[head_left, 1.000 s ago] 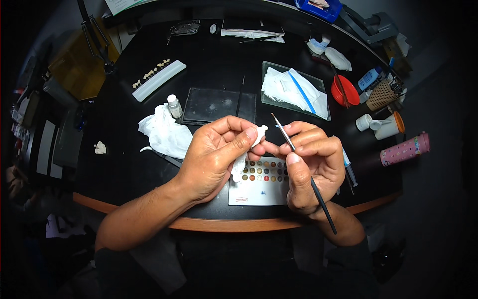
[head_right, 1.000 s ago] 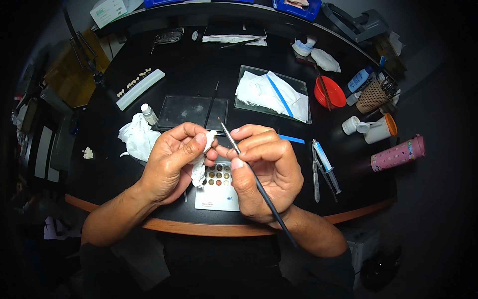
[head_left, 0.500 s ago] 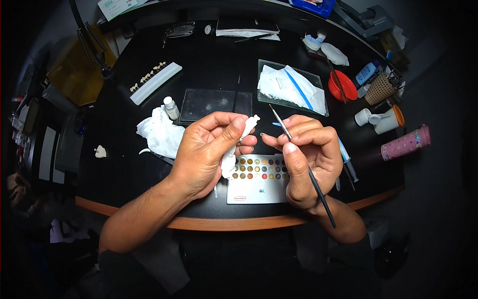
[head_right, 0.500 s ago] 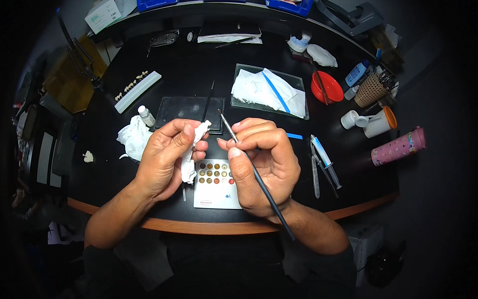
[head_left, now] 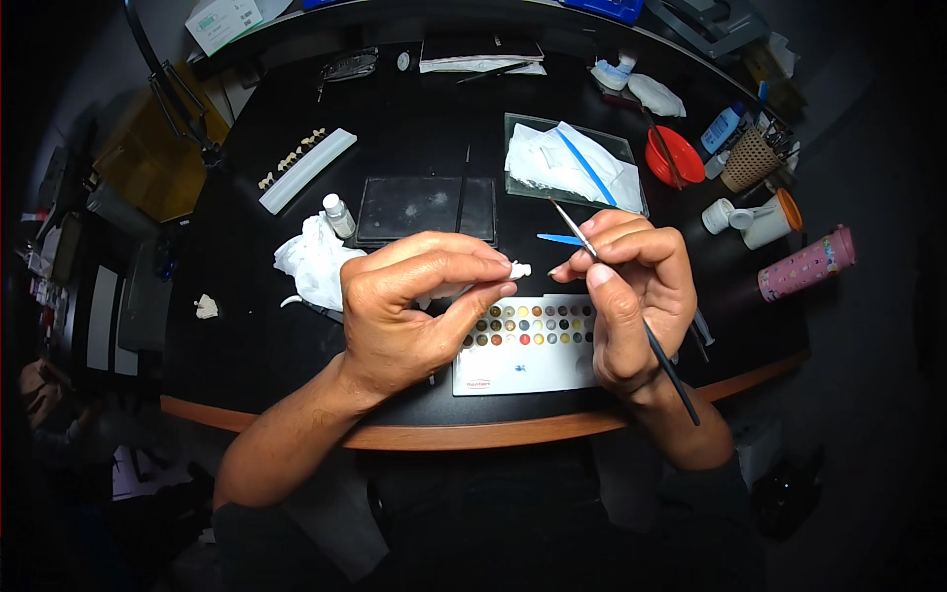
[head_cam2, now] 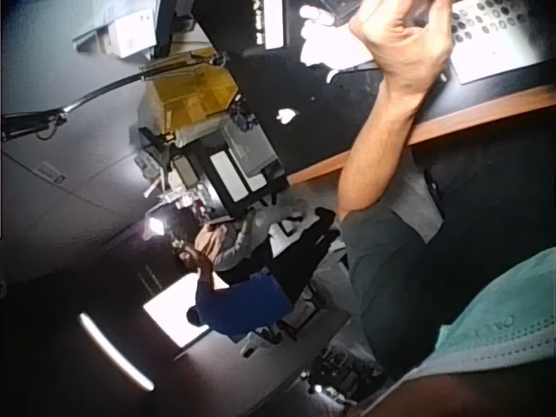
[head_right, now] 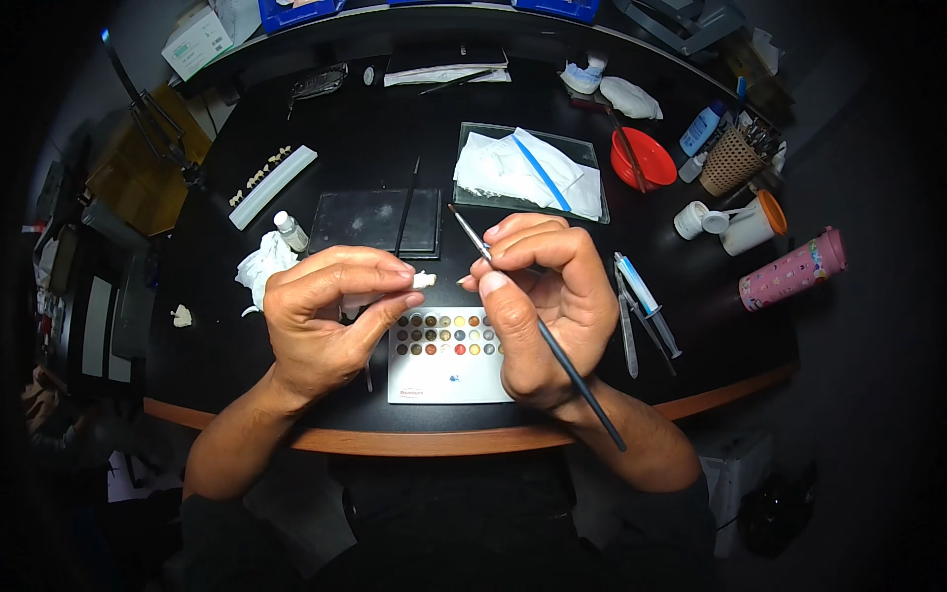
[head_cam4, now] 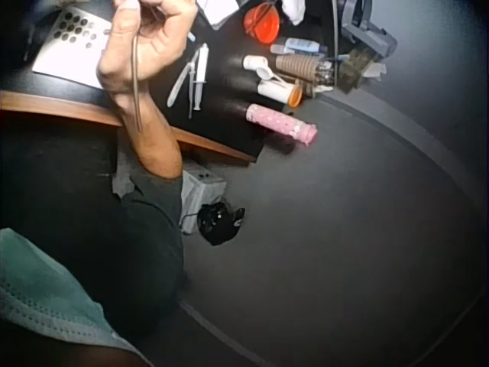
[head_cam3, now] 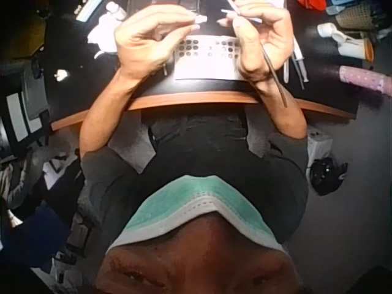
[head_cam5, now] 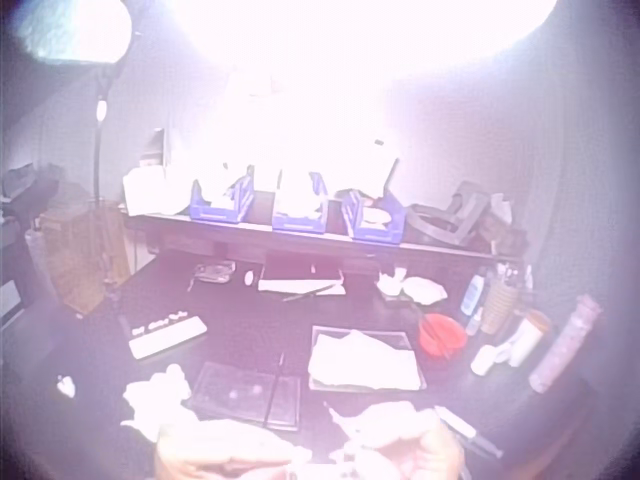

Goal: The person holds a dental crown model and applies blue staining liquid from a palette to its surface using a fine brush, repeatedly picking up small amounts of liquid and dabbing the model.

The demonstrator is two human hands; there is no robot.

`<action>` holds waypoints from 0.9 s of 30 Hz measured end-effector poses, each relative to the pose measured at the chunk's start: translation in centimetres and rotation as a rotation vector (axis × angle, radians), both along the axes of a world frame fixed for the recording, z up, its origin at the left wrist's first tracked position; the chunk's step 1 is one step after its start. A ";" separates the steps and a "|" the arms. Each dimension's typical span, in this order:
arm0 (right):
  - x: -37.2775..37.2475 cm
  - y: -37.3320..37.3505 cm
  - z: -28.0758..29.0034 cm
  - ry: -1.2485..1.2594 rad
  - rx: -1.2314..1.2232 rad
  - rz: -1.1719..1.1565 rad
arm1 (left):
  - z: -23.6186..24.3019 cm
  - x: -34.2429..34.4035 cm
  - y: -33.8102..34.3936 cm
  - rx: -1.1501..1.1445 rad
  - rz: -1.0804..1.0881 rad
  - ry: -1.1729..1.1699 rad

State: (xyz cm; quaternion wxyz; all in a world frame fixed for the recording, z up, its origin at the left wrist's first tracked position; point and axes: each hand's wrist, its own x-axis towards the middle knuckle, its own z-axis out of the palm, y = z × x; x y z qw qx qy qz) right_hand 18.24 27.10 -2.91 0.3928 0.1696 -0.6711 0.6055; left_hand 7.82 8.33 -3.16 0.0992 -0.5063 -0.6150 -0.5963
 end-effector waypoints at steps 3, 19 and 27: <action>0.5 0.5 0.9 -0.063 -0.063 0.003 | -0.3 -0.1 0.0 0.021 0.011 0.000; 9.0 1.6 -2.4 -0.311 -0.117 -0.229 | -0.8 -0.5 0.3 -0.081 0.005 0.056; 10.1 2.0 -4.1 -0.368 0.035 -0.316 | -0.9 -1.3 0.2 -0.141 0.002 0.187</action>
